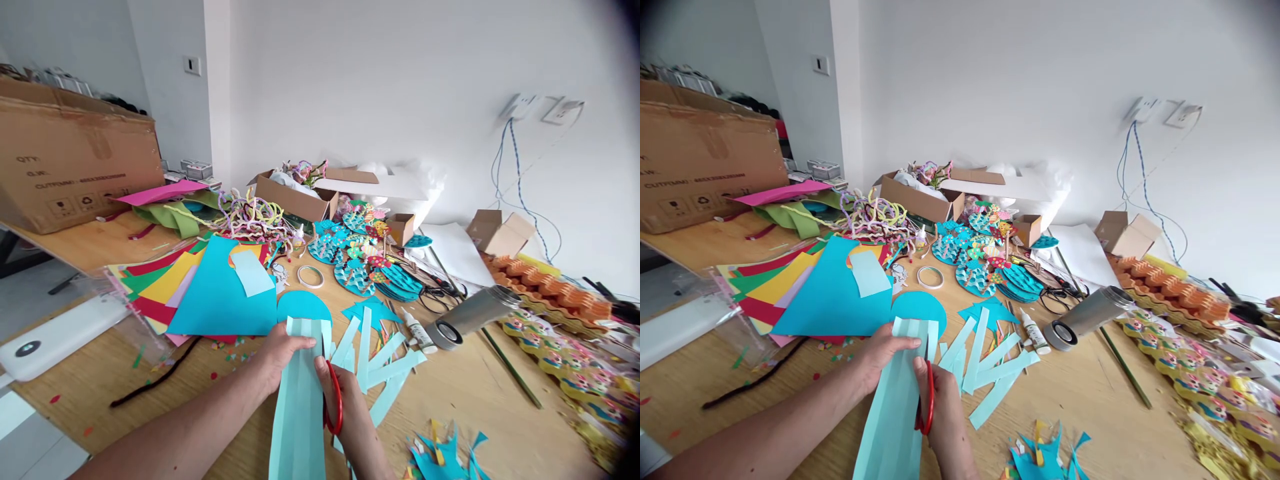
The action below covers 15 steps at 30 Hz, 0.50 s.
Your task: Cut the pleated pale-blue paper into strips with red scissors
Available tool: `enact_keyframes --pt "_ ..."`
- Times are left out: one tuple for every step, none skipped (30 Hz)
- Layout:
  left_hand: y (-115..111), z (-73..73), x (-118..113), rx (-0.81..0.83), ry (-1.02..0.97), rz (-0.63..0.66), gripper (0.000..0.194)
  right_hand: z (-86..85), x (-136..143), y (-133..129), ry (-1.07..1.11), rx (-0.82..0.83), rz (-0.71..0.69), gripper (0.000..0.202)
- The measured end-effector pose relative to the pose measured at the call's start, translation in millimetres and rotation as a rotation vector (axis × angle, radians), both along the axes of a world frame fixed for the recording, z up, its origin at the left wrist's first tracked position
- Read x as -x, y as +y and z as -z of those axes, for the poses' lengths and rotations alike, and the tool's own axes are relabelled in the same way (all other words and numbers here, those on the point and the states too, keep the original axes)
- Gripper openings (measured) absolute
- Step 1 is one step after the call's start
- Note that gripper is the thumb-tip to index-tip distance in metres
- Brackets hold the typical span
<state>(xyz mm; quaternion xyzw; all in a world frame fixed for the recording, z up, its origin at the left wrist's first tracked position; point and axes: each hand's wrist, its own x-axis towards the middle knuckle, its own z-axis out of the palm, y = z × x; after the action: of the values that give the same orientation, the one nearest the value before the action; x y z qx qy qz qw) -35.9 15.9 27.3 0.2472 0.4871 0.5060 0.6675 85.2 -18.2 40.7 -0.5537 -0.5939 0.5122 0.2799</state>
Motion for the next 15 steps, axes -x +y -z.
enact_keyframes --pt "0.0 0.2 -0.1 -0.002 0.0 -0.002 0.025 -0.4 0.1 -0.2 0.001 -0.002 -0.001 0.053" --pt "0.0 0.4 -0.2 -0.004 0.0 -0.004 0.025 -0.9 0.2 -0.5 0.004 -0.003 -0.007 0.053" --pt "0.0 0.5 -0.4 -0.005 -0.001 -0.005 0.025 -1.2 0.2 -0.7 0.006 -0.006 -0.011 0.053" --pt "0.0 0.6 -0.5 -0.007 -0.004 -0.004 0.025 -1.4 0.2 -0.9 0.005 -0.009 -0.013 0.054" --pt "0.1 0.6 -0.6 -0.007 -0.008 -0.005 0.025 -1.5 0.3 -1.1 -0.002 -0.011 -0.012 0.054" --pt "0.1 0.7 -0.6 -0.005 -0.013 -0.005 0.025 -1.4 0.3 -1.2 -0.013 -0.01 -0.01 0.055" --pt "0.2 0.8 -0.6 -0.005 -0.018 -0.004 0.025 -1.2 0.4 -1.2 -0.024 -0.008 -0.006 0.055" --pt "0.3 0.8 -0.6 -0.008 -0.024 -0.001 0.025 -1.0 0.5 -1.1 -0.035 -0.006 -0.004 0.056" --pt "0.4 0.9 -0.6 -0.013 -0.028 0.0 0.025 -0.7 0.5 -1.0 -0.041 -0.002 -0.003 0.057" --pt "0.4 0.9 -0.5 -0.017 -0.032 0.0 0.025 -0.6 0.6 -0.8 -0.044 0.002 -0.003 0.057" --pt "0.5 1.1 -0.4 -0.021 -0.034 0.0 0.025 -0.5 0.5 -0.7 -0.045 0.005 -0.001 0.057" --pt "0.6 1.4 -0.3 -0.021 -0.033 -0.001 0.025 -0.5 0.4 -0.5 -0.046 0.007 0.001 0.058" --pt "0.6 1.9 -0.2 -0.02 -0.032 -0.004 0.025 -0.6 0.2 -0.4 -0.048 0.008 0.003 0.058" --pt "0.8 2.7 -0.2 -0.019 -0.031 -0.004 0.026 -0.8 0.0 -0.3 -0.051 0.008 0.003 0.058" --pt "0.9 3.8 -0.2 -0.019 -0.031 -0.001 0.027 -0.8 -0.3 -0.2 -0.054 0.007 0.005 0.059"
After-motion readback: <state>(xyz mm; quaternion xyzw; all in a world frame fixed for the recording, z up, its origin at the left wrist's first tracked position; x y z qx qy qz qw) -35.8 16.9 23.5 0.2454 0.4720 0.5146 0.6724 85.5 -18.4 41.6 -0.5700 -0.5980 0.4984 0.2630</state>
